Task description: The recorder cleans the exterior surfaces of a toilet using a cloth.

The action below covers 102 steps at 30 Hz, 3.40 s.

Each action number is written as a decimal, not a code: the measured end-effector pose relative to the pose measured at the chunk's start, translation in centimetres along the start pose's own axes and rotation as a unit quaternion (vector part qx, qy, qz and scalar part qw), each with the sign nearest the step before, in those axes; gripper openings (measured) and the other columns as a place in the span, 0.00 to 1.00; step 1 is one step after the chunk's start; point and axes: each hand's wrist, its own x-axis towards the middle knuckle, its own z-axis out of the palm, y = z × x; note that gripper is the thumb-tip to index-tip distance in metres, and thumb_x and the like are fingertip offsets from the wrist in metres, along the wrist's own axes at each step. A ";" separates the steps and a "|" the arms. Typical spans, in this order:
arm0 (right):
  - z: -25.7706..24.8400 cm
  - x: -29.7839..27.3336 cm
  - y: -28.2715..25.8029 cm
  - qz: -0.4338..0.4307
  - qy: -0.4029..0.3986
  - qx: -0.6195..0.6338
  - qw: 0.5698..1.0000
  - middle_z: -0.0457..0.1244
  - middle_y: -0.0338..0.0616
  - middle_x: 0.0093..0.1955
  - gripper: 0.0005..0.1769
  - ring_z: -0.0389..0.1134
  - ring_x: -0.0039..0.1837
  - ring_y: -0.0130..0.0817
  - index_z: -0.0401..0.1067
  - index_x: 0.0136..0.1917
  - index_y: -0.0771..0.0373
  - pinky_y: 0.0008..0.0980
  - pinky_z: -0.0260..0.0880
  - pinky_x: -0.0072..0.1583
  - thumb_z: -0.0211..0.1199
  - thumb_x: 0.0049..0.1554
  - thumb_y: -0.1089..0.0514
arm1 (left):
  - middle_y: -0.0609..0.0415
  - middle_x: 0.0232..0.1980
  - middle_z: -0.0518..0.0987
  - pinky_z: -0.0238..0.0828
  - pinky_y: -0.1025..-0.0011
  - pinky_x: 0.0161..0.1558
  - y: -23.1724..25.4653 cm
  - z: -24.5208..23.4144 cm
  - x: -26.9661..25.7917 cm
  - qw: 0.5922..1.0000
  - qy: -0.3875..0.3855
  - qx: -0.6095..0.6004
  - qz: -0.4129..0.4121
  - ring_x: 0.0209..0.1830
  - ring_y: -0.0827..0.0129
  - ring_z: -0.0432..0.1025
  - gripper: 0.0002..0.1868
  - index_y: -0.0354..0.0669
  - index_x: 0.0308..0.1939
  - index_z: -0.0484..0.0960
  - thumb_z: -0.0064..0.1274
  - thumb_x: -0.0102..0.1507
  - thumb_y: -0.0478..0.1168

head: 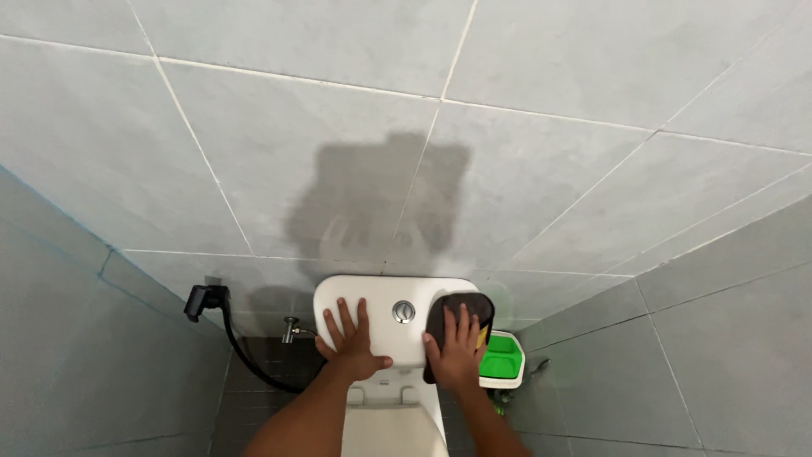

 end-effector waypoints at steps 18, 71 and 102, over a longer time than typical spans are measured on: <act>-1.1 -4.1 -4.8 0.019 -0.175 -0.031 0.984 0.21 0.46 0.87 0.41 0.18 0.85 0.58 0.33 0.84 0.48 0.78 0.19 0.73 0.42 0.66 0.36 | 0.47 0.81 0.04 0.21 0.30 0.73 0.2 -0.1 -0.2 1.000 -0.006 0.016 -0.007 0.80 0.45 0.02 0.76 0.63 0.79 0.13 0.69 0.56 0.63; -1.7 -0.1 -5.1 0.083 -0.201 0.061 0.974 0.19 0.40 0.88 0.48 0.13 0.86 0.55 0.36 0.83 0.40 0.86 0.17 0.68 0.58 0.59 0.35 | 0.38 0.67 0.67 0.64 0.43 0.52 -0.7 2.6 6.8 0.861 0.454 -0.153 -0.173 0.63 0.42 0.64 0.31 0.40 0.72 0.59 0.42 0.70 0.52; -1.2 2.0 -6.0 -0.170 -0.069 0.283 0.941 0.57 0.56 0.73 0.37 0.45 0.78 0.66 0.66 0.69 0.63 0.56 0.42 0.71 0.72 0.48 0.72 | 0.38 0.62 0.69 0.64 0.43 0.52 -0.4 2.4 7.0 0.857 0.456 -0.139 -0.197 0.60 0.41 0.66 0.32 0.45 0.73 0.57 0.39 0.69 0.55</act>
